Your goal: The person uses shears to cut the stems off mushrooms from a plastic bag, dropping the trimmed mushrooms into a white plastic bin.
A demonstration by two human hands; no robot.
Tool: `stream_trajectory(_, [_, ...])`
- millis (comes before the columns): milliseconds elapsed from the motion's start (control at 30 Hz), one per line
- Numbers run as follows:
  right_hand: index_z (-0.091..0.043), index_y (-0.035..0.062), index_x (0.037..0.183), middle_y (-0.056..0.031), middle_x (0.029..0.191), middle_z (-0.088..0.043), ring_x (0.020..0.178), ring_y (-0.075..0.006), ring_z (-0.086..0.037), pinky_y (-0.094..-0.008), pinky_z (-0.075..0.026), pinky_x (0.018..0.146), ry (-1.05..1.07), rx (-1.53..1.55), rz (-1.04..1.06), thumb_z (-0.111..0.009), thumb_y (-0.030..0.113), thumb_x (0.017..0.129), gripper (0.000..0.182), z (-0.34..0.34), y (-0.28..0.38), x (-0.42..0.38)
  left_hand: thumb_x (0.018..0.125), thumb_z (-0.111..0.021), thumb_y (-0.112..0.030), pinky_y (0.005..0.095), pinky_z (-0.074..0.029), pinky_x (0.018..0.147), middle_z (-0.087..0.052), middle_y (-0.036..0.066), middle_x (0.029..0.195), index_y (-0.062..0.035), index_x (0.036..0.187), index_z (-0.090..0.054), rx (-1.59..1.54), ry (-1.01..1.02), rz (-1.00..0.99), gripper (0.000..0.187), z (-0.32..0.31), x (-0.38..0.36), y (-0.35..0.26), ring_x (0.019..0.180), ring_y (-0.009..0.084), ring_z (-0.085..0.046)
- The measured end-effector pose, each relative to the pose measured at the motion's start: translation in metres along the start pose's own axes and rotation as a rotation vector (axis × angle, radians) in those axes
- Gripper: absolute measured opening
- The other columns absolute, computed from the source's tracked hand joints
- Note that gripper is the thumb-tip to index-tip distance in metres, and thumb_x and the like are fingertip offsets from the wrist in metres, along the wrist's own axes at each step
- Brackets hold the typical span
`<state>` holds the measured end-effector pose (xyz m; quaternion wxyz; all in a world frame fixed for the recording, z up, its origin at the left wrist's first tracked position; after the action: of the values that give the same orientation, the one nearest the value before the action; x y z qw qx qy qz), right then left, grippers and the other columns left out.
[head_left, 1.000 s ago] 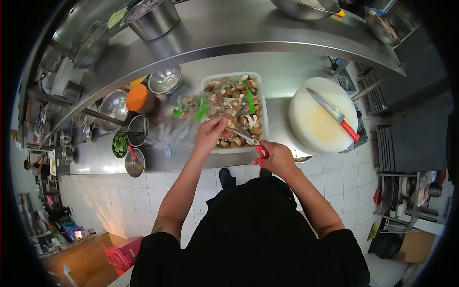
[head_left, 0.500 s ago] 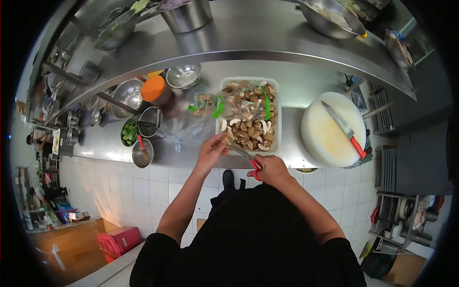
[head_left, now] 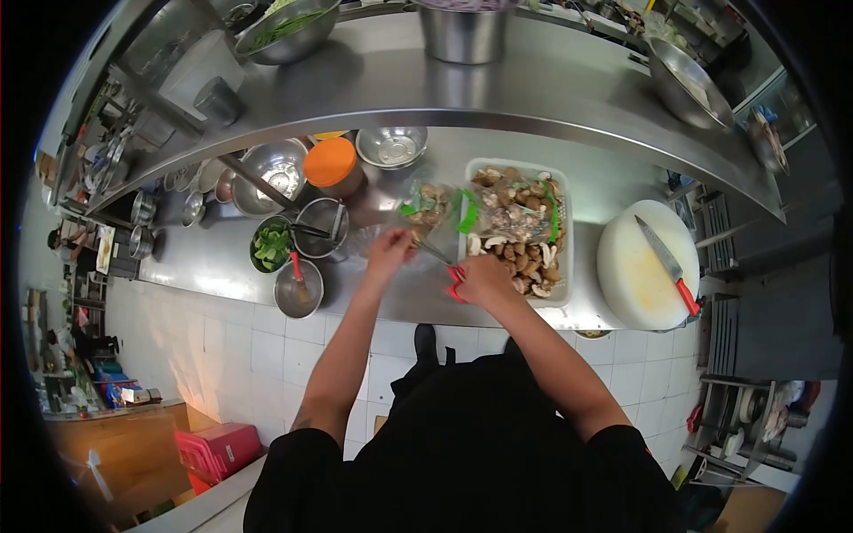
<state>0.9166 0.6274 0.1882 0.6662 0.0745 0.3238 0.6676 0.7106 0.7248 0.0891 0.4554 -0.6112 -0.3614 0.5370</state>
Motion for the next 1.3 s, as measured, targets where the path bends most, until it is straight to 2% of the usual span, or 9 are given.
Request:
stream_trajectory(167, [-0.071,0.0080,0.078,-0.0149,0.081,-0.072,0.085,-0.0380,-0.072,-0.0497,-0.055,0.074,0.004,0.031,-0.092,-0.094,0.052,0.071,0.051,-0.017,-0.001,-0.020,0.107,-0.066,-0.024,0.0288,-0.061,0.080,-0.075,0.007,0.103,0.0020,0.130,-0.069,-0.147,0.139,0.033,0.034,-0.002,-0.019,0.009,0.087,0.0136,-0.072])
stream_trajectory(367, [-0.070,0.0069,0.080,-0.0156,0.080,-0.072,0.084,-0.0387,-0.072,-0.0504,-0.055,0.074,-0.036,0.027,0.011,-0.093,0.054,0.071,0.053,-0.004,0.021,-0.008,0.108,-0.065,-0.022,0.0287,-0.062,0.079,-0.076,0.009,0.102,0.0038,0.129,-0.070,-0.081,0.079,-0.051,0.034,0.016,-0.011,-0.018,0.085,0.0143,-0.072])
stream_trajectory(467, [-0.069,0.0058,0.081,-0.0162,0.079,-0.071,0.082,-0.0394,-0.072,-0.0508,-0.055,0.074,-0.034,0.043,0.032,-0.093,0.054,0.072,0.054,0.007,0.023,-0.019,0.108,-0.064,-0.021,0.0279,-0.061,0.080,-0.075,0.009,0.102,0.0037,0.127,-0.072,-0.050,0.033,-0.060,0.031,0.010,-0.029,-0.038,0.083,0.0136,-0.072])
stream_trajectory(533, [-0.070,0.0054,0.082,-0.0165,0.079,-0.071,0.080,-0.0400,-0.071,-0.0512,-0.055,0.074,-0.056,0.053,0.045,-0.093,0.053,0.073,0.053,0.013,0.011,-0.040,0.108,-0.065,-0.020,0.0282,-0.062,0.077,-0.075,0.009,0.101,0.0053,0.128,-0.070,-0.070,0.081,-0.051,0.033,-0.011,-0.040,-0.039,0.083,0.0142,-0.072])
stream_trajectory(667, [-0.070,0.0047,0.085,-0.0169,0.079,-0.071,0.079,-0.0413,-0.071,-0.0519,-0.056,0.074,-0.013,0.092,0.018,-0.092,0.052,0.075,0.053,0.000,-0.024,-0.070,0.107,-0.066,-0.019,0.0285,-0.062,0.076,-0.075,0.010,0.100,0.0062,0.129,-0.070,-0.034,0.130,-0.070,0.033,-0.049,-0.056,-0.021,0.082,0.0141,-0.072])
stream_trajectory(700, [-0.070,0.0051,0.086,-0.0177,0.080,-0.072,0.082,-0.0419,-0.071,-0.0523,-0.056,0.075,-0.040,0.090,0.038,-0.091,0.046,0.077,0.047,0.000,-0.026,-0.072,0.107,-0.065,-0.017,0.0285,-0.062,0.075,-0.075,0.010,0.099,0.0066,0.128,-0.070,-0.026,0.117,-0.056,0.032,-0.051,-0.053,-0.014,0.081,0.0135,-0.072])
stream_trajectory(900, [-0.073,0.0058,0.090,-0.0194,0.085,-0.072,0.088,-0.0413,-0.071,-0.0518,-0.057,0.077,-0.020,0.074,0.049,-0.089,0.036,0.079,0.036,0.001,0.003,-0.034,0.107,-0.065,-0.016,0.0277,-0.062,0.071,-0.075,0.010,0.095,0.0068,0.127,-0.071,0.004,0.026,-0.182,0.031,-0.008,-0.029,-0.042,0.077,0.0129,-0.072])
stream_trajectory(1100, [-0.072,0.0047,0.083,-0.0199,0.084,-0.073,0.086,-0.0405,-0.073,-0.0509,-0.058,0.077,0.046,0.141,0.033,-0.091,0.039,0.078,0.039,-0.029,0.007,-0.005,0.105,-0.066,-0.017,0.0257,-0.060,0.068,-0.076,0.010,0.092,0.0072,0.120,-0.074,0.069,-0.035,-0.159,0.029,0.013,-0.019,-0.040,0.073,0.0122,-0.071])
stream_trajectory(1300, [-0.072,0.0037,0.081,-0.0200,0.083,-0.074,0.085,-0.0406,-0.074,-0.0506,-0.058,0.077,0.087,0.159,0.000,-0.093,0.041,0.077,0.043,-0.044,0.006,0.007,0.105,-0.066,-0.017,0.0268,-0.061,0.070,-0.074,0.009,0.093,0.0064,0.117,-0.074,0.072,-0.031,-0.049,0.028,0.020,-0.011,-0.030,0.075,0.0123,-0.071])
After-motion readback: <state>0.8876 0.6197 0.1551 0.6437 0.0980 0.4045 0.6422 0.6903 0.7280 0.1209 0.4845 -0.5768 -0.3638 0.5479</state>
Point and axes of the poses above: each hand's wrist, its own x-axis towards the middle knuckle, its own z-axis out of the back of the hand, y = z × x, the point moved 10 cm from there along x, towards the middle knuckle
